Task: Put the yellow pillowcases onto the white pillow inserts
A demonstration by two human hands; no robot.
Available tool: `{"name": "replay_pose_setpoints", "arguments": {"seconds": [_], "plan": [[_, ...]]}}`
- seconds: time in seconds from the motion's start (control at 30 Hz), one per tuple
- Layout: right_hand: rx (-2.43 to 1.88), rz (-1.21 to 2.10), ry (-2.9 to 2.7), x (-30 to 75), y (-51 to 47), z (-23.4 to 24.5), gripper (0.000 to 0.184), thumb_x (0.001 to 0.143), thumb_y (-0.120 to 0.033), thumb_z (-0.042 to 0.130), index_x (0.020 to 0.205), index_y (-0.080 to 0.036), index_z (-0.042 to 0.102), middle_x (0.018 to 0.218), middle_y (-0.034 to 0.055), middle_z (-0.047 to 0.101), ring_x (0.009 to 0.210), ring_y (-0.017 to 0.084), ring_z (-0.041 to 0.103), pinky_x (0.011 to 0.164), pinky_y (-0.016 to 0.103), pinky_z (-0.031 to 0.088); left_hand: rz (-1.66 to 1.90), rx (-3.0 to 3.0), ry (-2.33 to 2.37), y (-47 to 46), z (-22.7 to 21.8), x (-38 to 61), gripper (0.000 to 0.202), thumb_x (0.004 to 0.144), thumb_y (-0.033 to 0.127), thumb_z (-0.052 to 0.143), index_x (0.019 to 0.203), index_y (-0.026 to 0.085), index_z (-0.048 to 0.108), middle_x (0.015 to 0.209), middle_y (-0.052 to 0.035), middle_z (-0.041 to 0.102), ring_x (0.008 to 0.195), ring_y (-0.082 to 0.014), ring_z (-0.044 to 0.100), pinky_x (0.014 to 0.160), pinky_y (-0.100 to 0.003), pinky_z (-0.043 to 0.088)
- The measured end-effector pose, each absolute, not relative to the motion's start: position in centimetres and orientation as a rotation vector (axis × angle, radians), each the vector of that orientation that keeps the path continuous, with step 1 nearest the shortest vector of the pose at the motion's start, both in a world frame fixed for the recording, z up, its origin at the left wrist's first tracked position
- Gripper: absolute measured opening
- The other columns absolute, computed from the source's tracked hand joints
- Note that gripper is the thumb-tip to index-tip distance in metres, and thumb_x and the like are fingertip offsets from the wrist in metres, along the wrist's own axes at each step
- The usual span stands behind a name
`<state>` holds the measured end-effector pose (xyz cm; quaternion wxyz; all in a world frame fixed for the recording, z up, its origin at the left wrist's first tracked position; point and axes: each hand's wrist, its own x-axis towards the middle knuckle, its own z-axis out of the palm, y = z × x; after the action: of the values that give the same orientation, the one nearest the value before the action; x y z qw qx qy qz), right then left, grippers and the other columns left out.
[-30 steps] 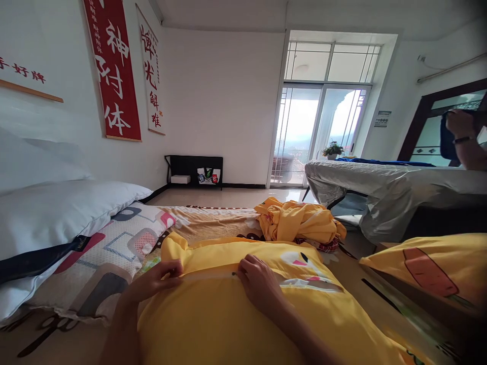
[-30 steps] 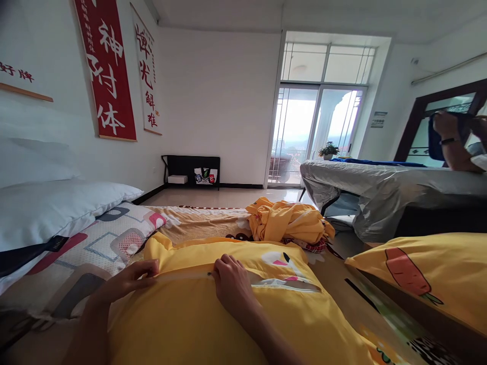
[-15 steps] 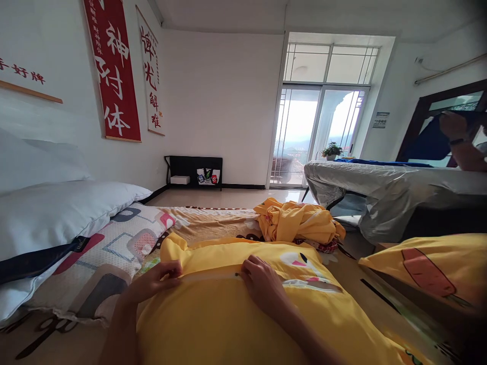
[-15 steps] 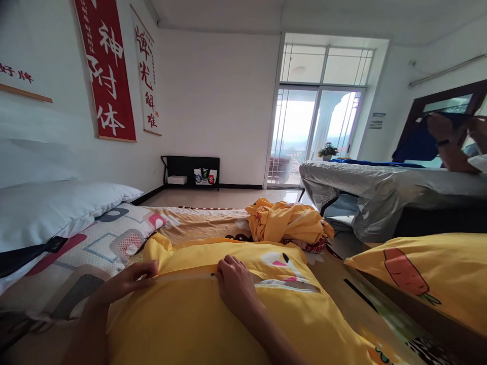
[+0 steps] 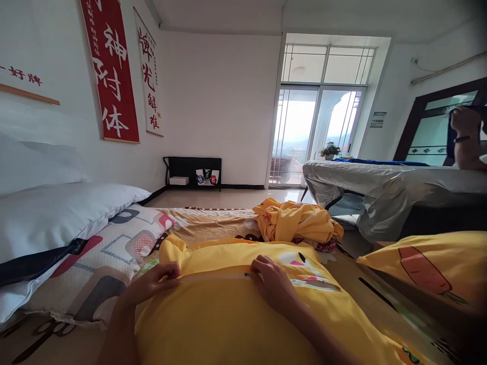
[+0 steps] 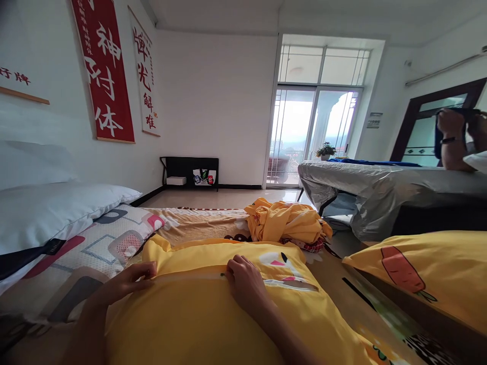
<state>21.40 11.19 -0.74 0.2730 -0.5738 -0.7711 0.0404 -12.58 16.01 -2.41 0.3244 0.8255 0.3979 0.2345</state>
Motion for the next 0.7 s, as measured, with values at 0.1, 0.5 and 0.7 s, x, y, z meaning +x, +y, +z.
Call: {"name": "replay_pose_setpoints", "arguments": {"seconds": [0.1,0.5,0.7], "plan": [[-1.532,0.134,-2.078,22.6,11.1,-0.3,0.018,0.082,-0.010,0.048,0.070,-0.019,0.058,0.082,0.0030,0.061,0.079,0.017,0.054,0.070,0.026,0.037,0.602,2.157,1.058,15.9,-2.3,-12.3,0.035,0.084,0.053,0.050,0.073,0.020,0.043,0.074,0.0035,0.038,0.073,-0.0137,0.035,0.067,-0.025,0.032],[-1.518,0.212,-2.054,29.1,10.0,1.1,0.016,0.078,-0.012,0.051,0.066,-0.018,0.060,0.076,0.0009,0.063,0.069,0.014,0.054,0.067,0.025,0.037,0.544,2.180,1.139,15.1,-2.0,-10.8,0.041,0.084,0.060,0.048,0.075,0.020,0.045,0.075,0.0028,0.040,0.074,-0.0145,0.039,0.071,-0.025,0.036],[-1.503,0.251,-2.026,30.8,9.6,1.1,0.016,0.074,-0.008,0.054,0.065,-0.018,0.063,0.072,0.0001,0.065,0.067,0.013,0.054,0.066,0.023,0.037,0.630,2.151,1.213,15.1,-3.5,-10.0,0.048,0.079,0.067,0.046,0.071,0.020,0.042,0.071,0.0028,0.039,0.072,-0.0157,0.041,0.068,-0.026,0.039]]}}
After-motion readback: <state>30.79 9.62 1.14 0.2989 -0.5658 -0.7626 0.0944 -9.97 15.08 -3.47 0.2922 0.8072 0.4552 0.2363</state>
